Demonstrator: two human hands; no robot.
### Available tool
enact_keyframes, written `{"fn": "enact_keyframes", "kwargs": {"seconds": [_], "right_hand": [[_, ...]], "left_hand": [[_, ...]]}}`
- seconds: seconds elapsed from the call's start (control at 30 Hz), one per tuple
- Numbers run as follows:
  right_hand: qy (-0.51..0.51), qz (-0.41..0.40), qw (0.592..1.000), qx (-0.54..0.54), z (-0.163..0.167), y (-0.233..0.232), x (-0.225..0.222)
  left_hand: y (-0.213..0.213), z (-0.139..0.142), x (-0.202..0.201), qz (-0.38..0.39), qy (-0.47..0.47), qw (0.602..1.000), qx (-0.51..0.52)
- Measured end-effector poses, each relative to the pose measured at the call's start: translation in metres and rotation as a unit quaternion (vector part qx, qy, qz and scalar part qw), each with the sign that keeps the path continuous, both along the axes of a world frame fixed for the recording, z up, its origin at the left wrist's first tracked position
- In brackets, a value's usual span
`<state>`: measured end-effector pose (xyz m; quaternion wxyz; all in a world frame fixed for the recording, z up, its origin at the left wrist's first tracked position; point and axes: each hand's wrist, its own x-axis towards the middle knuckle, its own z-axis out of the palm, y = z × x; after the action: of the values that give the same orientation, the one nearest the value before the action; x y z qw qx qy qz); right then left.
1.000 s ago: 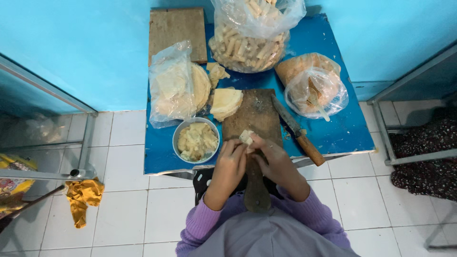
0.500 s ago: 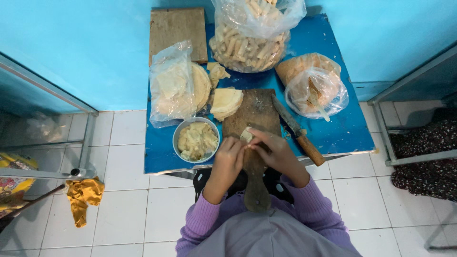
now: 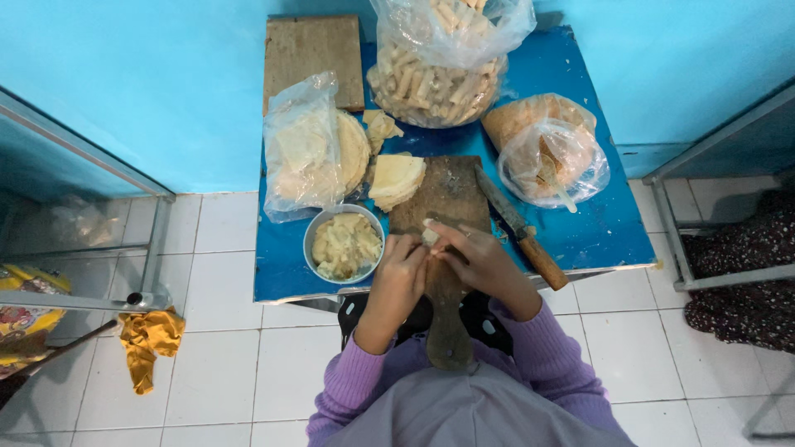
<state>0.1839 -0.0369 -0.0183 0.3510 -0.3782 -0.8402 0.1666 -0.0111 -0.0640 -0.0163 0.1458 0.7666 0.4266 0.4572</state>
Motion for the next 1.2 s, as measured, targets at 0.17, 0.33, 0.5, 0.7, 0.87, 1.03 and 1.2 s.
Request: {"fn": "enact_keyframes", "kwargs": {"seconds": [0.17,0.33,0.5,0.7,0.87,1.03,1.2], "right_hand": [[0.034,-0.01,0.996,-0.077,0.006,0.011,-0.002],[-0.052,-0.081,0.995,0.027,0.008,0.014,-0.012],[-0.05,-0.049,0.994,0.08,0.01,0.009,-0.012],[-0.081,-0.07,0.986,0.125,0.001,0.015,-0.013],[-0.091,-0.095,0.978,0.163,-0.007,0.016,-0.019],[-0.094,-0.114,0.98,0.136,-0.009,0.021,-0.023],[0.101,-0.065,0.986,-0.112,-0.003,0.018,-0.012]], "left_hand": [[0.006,-0.007,0.008,0.042,0.008,0.998,-0.038],[0.012,-0.012,0.017,0.086,0.023,0.996,-0.027],[0.017,-0.017,0.016,0.073,0.015,0.996,-0.038],[0.013,-0.024,0.015,0.088,0.027,0.995,-0.031],[0.016,-0.026,0.019,0.106,0.012,0.994,-0.015],[0.015,-0.025,0.019,0.106,0.015,0.994,-0.015],[0.012,-0.017,0.021,0.095,-0.048,0.993,-0.043]]}}
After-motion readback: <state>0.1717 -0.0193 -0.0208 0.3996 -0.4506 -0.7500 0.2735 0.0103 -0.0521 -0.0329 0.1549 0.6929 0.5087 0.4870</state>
